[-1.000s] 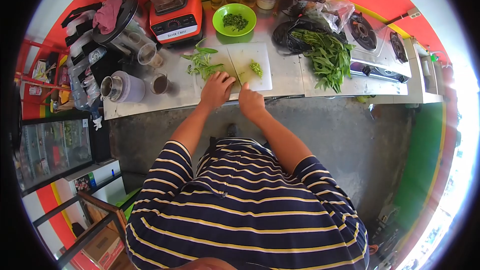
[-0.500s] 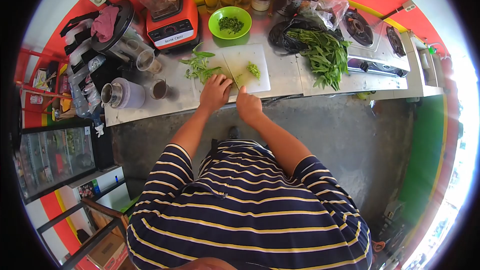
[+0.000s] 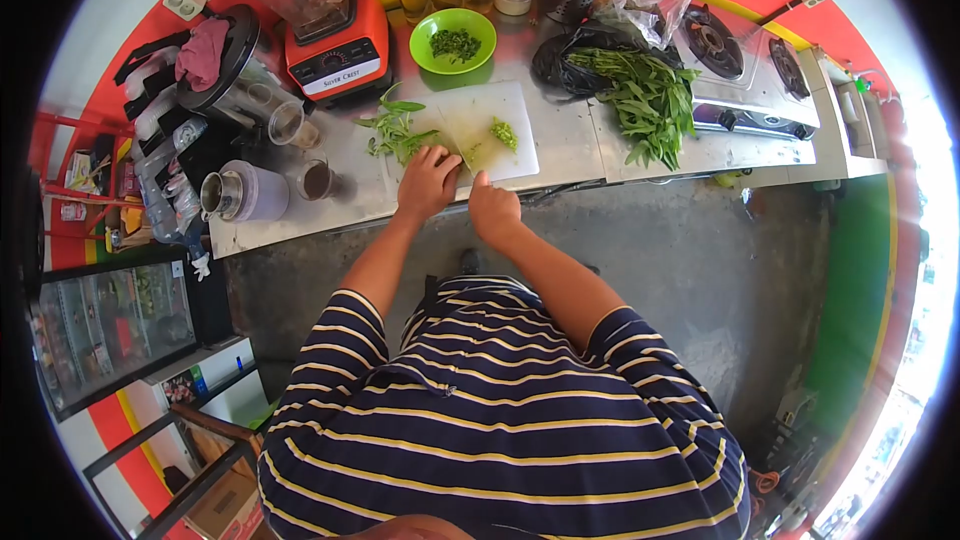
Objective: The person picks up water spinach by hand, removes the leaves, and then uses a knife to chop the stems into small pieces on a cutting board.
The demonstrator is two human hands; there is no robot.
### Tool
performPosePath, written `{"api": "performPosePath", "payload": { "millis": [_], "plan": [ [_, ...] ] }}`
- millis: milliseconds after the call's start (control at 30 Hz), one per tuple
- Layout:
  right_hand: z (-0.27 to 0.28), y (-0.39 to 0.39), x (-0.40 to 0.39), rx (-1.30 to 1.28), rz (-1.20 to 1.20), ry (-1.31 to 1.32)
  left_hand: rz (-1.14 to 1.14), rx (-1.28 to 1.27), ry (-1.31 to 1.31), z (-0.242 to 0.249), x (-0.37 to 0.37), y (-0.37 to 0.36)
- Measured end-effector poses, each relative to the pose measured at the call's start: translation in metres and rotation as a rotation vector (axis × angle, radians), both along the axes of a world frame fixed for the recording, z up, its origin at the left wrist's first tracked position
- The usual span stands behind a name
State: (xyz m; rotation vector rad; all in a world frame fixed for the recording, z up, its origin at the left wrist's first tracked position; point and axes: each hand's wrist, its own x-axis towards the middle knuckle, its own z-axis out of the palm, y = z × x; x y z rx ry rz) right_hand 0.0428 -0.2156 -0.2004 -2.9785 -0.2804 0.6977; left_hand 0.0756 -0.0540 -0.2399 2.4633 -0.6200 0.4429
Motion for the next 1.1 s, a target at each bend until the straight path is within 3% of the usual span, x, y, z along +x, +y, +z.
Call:
{"api": "performPosePath", "payload": {
  "millis": [267, 600, 767, 1100],
  "plan": [
    [0.025, -0.003, 0.011, -0.010, 0.046, 0.053, 0.061, -0.034, 0.055, 0.004, -0.002, -0.002],
    [0.012, -0.002, 0.018, -0.012, 0.036, -0.038, 0.004, -0.002, -0.008, 0.003, -0.001, -0.001],
    [0.028, -0.006, 0.004, -0.043, 0.067, 0.072, 0.013, 0.023, -0.003, 0.000, -0.003, 0.000],
    [-0.013, -0.005, 0.006, 0.103, -0.026, -0.105, -0.011, 0.033, -0.019, -0.001, 0.000, -0.003]
  ]
}}
